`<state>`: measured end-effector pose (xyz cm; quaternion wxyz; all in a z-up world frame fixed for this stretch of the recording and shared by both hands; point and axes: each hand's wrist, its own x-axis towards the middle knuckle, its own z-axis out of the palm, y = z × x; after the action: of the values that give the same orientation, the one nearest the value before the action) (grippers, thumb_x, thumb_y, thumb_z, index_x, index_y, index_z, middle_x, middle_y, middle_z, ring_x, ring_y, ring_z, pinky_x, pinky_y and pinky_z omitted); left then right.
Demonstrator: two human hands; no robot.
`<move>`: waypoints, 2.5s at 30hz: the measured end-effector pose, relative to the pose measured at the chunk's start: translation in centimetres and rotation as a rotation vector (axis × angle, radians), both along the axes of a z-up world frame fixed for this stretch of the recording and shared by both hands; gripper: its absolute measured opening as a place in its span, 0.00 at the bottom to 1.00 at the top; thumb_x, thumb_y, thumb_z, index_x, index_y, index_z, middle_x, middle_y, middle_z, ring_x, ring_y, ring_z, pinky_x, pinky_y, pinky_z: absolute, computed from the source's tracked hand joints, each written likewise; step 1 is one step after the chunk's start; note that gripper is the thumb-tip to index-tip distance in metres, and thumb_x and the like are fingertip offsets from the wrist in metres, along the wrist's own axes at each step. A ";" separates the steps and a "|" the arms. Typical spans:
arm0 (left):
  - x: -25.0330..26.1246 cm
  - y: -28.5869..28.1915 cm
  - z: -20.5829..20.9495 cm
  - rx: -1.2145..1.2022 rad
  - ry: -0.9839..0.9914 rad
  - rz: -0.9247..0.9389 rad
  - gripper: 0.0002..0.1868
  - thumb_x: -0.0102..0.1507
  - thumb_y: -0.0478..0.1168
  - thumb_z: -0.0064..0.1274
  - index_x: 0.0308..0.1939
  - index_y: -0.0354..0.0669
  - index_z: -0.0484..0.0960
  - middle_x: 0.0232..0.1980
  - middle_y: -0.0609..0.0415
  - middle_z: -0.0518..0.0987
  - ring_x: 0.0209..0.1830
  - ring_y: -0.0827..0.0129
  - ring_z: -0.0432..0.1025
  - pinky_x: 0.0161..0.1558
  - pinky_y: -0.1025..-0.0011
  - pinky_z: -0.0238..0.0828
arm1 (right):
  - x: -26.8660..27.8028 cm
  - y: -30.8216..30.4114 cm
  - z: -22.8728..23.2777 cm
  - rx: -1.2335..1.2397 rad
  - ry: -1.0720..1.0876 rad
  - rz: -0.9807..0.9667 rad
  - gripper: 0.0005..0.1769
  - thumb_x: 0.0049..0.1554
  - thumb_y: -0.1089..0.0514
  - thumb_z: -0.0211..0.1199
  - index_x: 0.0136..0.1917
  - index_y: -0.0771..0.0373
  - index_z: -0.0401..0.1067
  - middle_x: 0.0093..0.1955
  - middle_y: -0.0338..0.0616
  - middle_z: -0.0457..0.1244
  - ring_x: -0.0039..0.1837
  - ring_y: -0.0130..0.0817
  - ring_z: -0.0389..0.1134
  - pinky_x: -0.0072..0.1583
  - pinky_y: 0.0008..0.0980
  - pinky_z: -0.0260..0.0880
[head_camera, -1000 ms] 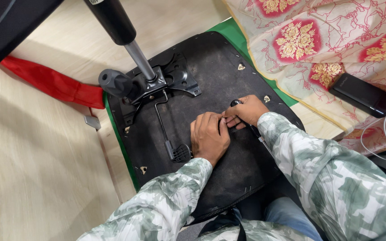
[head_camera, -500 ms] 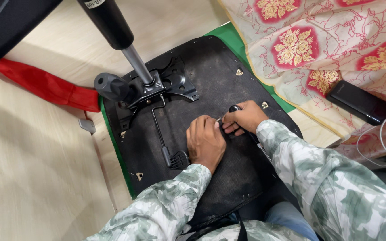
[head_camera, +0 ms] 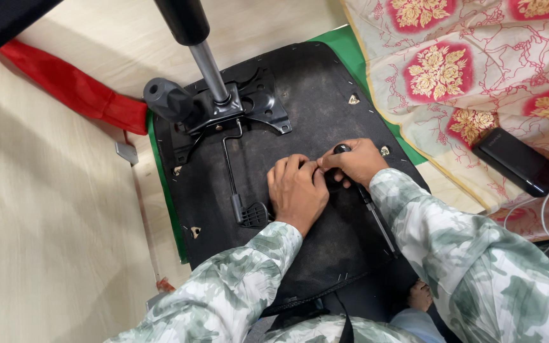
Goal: The person uses a screwdriver to remove screws from the underside of an office chair seat. They loosen each screw, then remove the screws and washers by hand, placing them on the seat surface.
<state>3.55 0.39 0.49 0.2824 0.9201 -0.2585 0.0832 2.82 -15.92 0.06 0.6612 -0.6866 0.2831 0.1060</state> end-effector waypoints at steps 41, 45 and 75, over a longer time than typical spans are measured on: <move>-1.3 0.1 1.1 -0.029 0.086 -0.107 0.06 0.64 0.38 0.56 0.43 0.42 0.85 0.39 0.56 0.84 0.45 0.64 0.74 0.53 0.62 0.64 | 0.4 -2.2 -1.3 0.074 0.076 -0.219 0.10 0.53 0.57 0.64 0.44 0.66 0.76 0.40 0.47 0.72 0.34 0.33 0.71 0.36 0.32 0.71; -2.8 -0.8 1.2 -0.035 0.063 -0.029 0.11 0.64 0.37 0.54 0.50 0.40 0.82 0.42 0.54 0.82 0.47 0.60 0.73 0.53 0.59 0.65 | -0.1 -2.5 -1.3 0.122 0.029 -0.194 0.11 0.54 0.57 0.64 0.45 0.68 0.75 0.40 0.49 0.72 0.34 0.35 0.71 0.37 0.33 0.72; -9.1 -4.1 1.1 -0.136 -0.171 0.145 0.06 0.60 0.34 0.58 0.41 0.41 0.86 0.41 0.56 0.83 0.49 0.63 0.75 0.62 0.60 0.62 | -1.3 -6.4 -2.4 0.413 -0.154 0.098 0.17 0.51 0.66 0.58 0.55 0.65 0.65 0.40 0.44 0.64 0.36 0.35 0.68 0.39 0.36 0.73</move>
<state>-5.51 -3.72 1.54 0.3142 0.9047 -0.2081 0.1986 1.52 -22.33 -2.30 0.8015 -0.5557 0.1702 0.1409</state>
